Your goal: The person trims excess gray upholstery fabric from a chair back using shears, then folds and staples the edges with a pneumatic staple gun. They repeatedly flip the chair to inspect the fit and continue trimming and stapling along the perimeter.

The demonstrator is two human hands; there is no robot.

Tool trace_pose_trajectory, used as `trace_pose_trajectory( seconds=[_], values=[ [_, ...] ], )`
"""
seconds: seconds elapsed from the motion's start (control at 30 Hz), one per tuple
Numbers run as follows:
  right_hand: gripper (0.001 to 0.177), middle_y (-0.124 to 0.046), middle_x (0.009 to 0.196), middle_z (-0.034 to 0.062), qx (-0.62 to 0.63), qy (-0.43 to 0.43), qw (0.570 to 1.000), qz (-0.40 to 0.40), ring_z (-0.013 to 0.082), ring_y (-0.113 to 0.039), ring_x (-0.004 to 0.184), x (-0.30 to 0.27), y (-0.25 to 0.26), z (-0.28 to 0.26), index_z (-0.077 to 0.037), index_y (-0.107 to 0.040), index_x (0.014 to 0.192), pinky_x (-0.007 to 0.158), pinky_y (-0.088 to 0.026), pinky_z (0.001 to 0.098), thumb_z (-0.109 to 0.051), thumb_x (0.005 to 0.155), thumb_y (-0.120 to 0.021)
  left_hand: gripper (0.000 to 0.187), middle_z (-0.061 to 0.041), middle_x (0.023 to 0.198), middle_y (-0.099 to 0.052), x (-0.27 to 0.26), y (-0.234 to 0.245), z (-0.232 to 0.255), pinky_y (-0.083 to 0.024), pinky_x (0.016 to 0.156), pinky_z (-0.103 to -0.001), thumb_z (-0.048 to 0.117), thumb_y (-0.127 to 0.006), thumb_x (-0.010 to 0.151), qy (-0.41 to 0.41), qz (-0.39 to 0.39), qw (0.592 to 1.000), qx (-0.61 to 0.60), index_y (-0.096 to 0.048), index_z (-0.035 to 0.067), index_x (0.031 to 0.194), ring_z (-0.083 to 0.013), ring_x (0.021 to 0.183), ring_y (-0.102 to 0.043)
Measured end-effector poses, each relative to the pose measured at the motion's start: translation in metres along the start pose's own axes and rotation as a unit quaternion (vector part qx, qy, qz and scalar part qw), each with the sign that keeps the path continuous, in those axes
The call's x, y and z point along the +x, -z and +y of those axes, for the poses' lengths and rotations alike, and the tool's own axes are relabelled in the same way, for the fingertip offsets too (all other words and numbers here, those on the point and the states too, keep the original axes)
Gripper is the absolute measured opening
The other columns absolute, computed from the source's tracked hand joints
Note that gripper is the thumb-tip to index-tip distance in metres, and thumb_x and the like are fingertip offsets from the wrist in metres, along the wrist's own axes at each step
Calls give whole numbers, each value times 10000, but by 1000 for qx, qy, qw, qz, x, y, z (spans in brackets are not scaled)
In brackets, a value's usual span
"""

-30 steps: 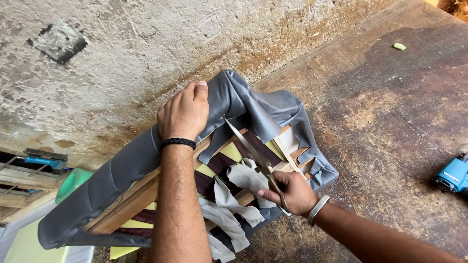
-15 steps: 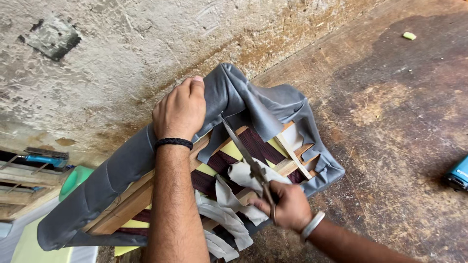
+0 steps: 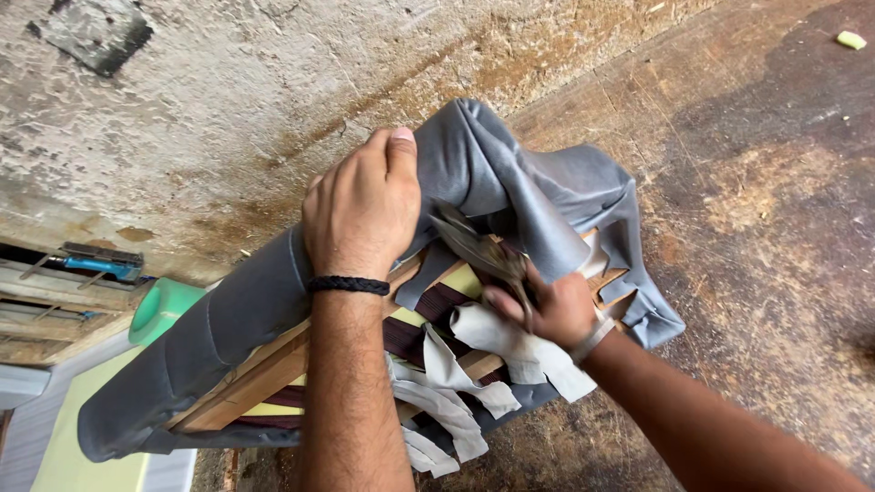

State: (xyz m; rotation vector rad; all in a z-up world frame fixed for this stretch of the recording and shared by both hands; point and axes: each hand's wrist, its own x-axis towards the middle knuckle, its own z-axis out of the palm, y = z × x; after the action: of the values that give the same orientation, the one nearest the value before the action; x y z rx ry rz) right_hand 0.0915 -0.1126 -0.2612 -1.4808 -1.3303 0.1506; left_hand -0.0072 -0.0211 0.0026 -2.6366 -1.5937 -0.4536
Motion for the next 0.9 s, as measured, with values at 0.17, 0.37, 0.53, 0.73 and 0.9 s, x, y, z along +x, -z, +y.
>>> trace_pose_trajectory(
  seconds=[0.17,0.37,0.53,0.73,0.9],
  values=[
    [419,-708,728,78,39,29,998,-30,250,-690,636,21,19,0,-112,-730,943,557,-558,413,-506,820,-806,543,-126,1254,-698,14,-5,-1,-373,1086,-537,515,-296,1027,-9,-20,1000,-16,-657,210,1296,-369,1180,-632],
    [486,-661,594,73,82,-87,987,-112,221,-662,519,-27,22,1,-96,-639,759,508,-548,408,-562,810,-764,585,-90,1414,-599,21,-12,-6,-346,1129,-492,569,-298,998,66,-39,997,-17,-606,253,1382,-336,1324,-533],
    [578,-580,533,96,-28,-147,978,-143,271,-601,490,-69,30,2,-81,-596,693,512,-509,426,-624,797,-766,580,-94,1433,-591,19,-10,-3,-343,1152,-483,557,-296,1005,72,-51,996,-10,-586,259,1410,-337,1344,-521],
    [618,-554,524,84,-54,-186,969,-156,279,-593,494,-108,48,-4,-84,-562,686,526,-494,450,-672,806,-710,574,-98,1431,-594,11,-9,2,-343,1157,-492,547,-287,1012,60,-51,997,-14,-592,265,1407,-343,1343,-529],
    [568,-592,544,72,-15,-173,976,-133,255,-628,504,-107,66,-22,-101,-601,725,515,-508,443,-651,777,-734,570,-92,1432,-591,7,-7,4,-363,1141,-499,558,-317,995,59,-59,996,-24,-605,272,1395,-365,1334,-529]
  ],
)
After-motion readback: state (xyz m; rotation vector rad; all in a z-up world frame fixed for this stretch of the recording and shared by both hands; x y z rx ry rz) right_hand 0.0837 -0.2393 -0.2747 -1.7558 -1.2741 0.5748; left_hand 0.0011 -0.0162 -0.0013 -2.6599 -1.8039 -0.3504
